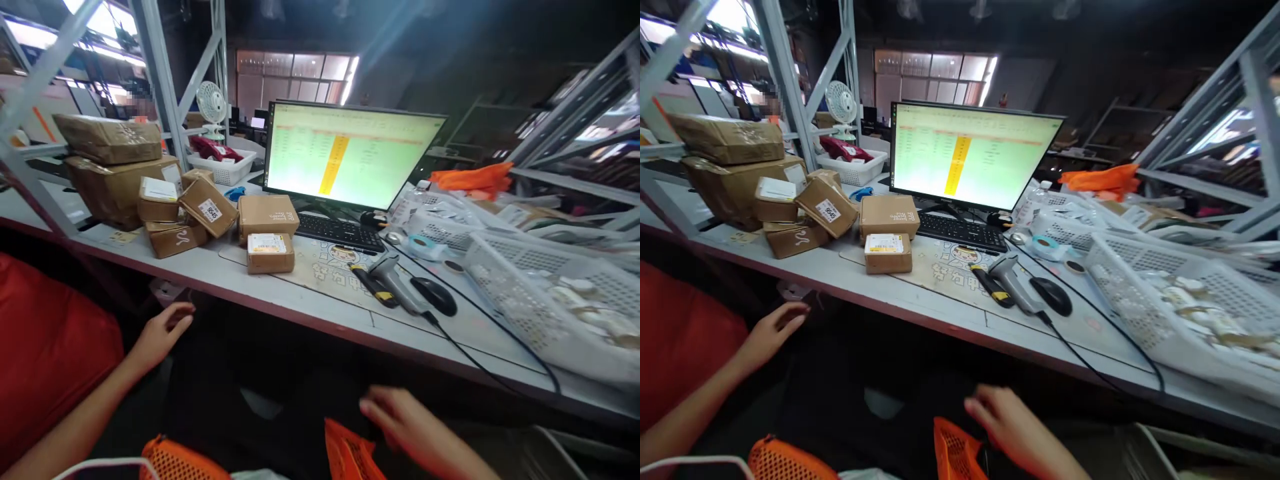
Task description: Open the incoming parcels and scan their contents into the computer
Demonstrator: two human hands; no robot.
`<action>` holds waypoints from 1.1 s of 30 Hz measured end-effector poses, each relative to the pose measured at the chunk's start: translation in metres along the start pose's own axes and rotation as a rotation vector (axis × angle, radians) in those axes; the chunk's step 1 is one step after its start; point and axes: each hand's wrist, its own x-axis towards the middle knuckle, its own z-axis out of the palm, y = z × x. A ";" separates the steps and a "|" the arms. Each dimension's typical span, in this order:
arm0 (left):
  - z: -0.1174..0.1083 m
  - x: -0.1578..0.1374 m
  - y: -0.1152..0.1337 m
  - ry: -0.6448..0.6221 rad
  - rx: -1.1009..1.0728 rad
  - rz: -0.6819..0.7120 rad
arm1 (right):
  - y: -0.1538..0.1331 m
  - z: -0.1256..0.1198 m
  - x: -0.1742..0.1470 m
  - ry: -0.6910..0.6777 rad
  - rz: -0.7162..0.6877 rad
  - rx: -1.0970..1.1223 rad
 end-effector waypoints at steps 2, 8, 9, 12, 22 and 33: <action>0.013 0.025 0.045 -0.053 -0.011 0.183 | -0.039 -0.032 0.020 0.105 -0.203 0.008; 0.072 0.117 0.112 0.023 -0.082 0.440 | -0.157 -0.105 0.169 0.557 -0.269 0.208; 0.079 0.131 0.113 0.035 -0.059 0.450 | -0.169 -0.109 0.197 0.566 -0.239 0.226; 0.093 0.159 0.107 0.010 0.011 0.472 | -0.190 -0.111 0.264 0.585 -0.198 0.253; 0.111 0.162 0.097 -0.026 0.049 0.529 | -0.223 -0.074 0.334 0.613 -0.382 0.308; 0.116 0.162 0.100 -0.007 0.119 0.427 | -0.346 -0.051 0.380 0.402 -1.001 -0.077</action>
